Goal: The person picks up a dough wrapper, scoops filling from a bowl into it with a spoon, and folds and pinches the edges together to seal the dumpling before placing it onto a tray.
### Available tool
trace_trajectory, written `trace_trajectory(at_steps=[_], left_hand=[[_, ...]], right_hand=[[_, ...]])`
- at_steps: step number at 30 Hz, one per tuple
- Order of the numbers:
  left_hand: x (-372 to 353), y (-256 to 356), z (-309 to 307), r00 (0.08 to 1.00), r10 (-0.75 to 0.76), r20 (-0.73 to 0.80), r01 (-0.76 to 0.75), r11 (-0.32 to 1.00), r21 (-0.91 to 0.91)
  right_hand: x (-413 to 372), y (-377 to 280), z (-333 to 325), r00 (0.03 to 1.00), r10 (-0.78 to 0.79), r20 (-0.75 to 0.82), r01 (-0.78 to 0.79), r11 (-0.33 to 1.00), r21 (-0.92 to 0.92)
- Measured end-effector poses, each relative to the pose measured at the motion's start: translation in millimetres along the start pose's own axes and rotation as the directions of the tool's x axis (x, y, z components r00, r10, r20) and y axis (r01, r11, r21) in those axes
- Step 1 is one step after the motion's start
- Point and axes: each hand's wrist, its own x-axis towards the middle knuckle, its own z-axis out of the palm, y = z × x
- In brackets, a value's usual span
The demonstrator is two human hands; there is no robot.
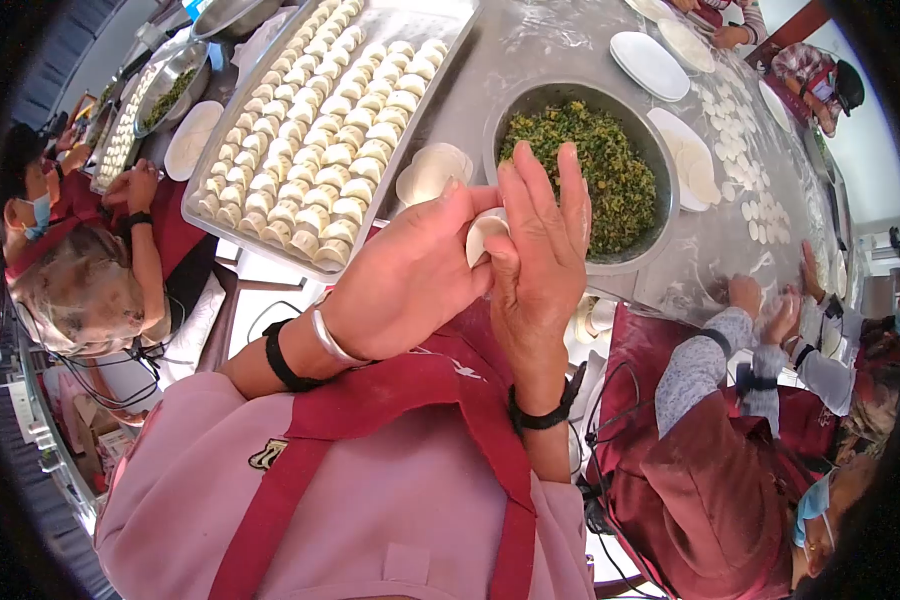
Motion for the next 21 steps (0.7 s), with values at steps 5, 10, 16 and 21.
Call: trace_trajectory(at_steps=[5,10,16,21], left_hand=[[8,1,5,0.992,0.068,0.106,-0.087,0.979,0.184],[16,-7,7,0.977,0.036,0.211,-0.04,0.999,0.012],[24,-13,1,0.979,-0.049,0.197,0.056,0.998,-0.031],[28,-8,9,0.989,-0.099,0.111,0.106,0.992,-0.063]], right_hand=[[-2,0,-12,0.984,0.141,-0.108,-0.102,0.948,0.302],[-1,7,-23,0.985,0.168,-0.028,-0.15,0.931,0.334],[4,15,-26,0.985,0.171,0.015,-0.162,0.892,0.422],[-1,28,-18,0.992,0.123,-0.005,-0.11,0.906,0.409]])
